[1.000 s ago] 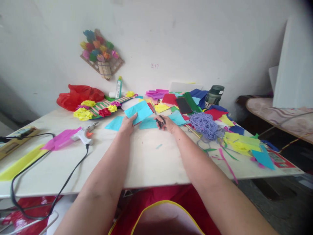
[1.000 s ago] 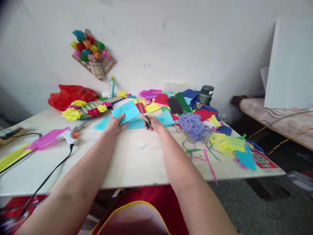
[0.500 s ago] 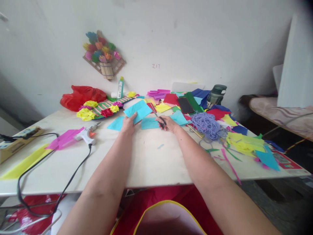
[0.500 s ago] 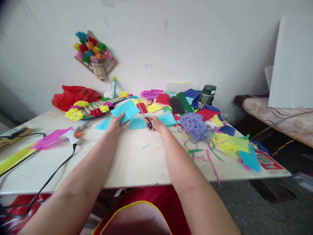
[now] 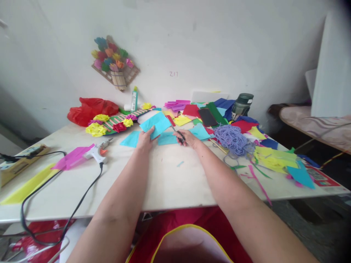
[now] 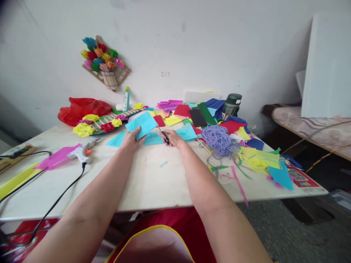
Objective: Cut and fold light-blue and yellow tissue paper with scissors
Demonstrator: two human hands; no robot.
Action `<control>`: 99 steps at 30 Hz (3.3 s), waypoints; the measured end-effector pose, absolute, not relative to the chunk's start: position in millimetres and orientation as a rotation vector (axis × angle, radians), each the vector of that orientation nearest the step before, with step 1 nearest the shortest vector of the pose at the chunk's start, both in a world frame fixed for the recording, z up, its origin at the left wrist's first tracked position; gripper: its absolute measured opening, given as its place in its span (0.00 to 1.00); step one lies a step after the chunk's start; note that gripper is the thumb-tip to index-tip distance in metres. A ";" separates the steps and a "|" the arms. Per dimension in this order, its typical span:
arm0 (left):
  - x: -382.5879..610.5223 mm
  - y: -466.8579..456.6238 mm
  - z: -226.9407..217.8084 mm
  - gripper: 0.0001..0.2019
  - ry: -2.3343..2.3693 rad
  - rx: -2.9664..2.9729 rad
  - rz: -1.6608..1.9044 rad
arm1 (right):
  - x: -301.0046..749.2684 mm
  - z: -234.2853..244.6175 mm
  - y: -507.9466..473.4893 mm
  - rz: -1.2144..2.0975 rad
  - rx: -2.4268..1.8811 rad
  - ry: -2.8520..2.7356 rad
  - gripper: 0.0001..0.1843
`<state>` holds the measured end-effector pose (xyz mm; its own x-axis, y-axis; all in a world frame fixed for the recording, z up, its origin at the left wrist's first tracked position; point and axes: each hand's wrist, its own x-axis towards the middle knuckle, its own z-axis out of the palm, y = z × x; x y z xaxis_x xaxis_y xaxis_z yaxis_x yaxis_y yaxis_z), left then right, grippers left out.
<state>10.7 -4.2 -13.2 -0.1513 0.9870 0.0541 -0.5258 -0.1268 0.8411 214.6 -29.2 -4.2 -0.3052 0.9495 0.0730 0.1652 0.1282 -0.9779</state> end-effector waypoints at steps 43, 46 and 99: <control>12.8 -10.8 -10.8 0.14 0.711 0.891 1.441 | 217.0 1.1 -17.6 0.472 -1.538 -1.632 0.15; 12.4 -8.5 -13.4 0.16 0.717 0.940 1.433 | 212.7 5.0 -22.0 0.832 -1.205 -1.516 0.20; 9.1 -0.3 -16.2 0.25 0.859 1.046 1.421 | 211.3 -11.2 -13.1 1.251 -0.811 -1.339 0.30</control>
<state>9.1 -0.3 -16.2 0.0111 0.9916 0.1288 -0.3469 -0.1170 0.9306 211.3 -13.1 -11.2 -0.1870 0.9506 0.2476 -0.1824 0.2141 -0.9596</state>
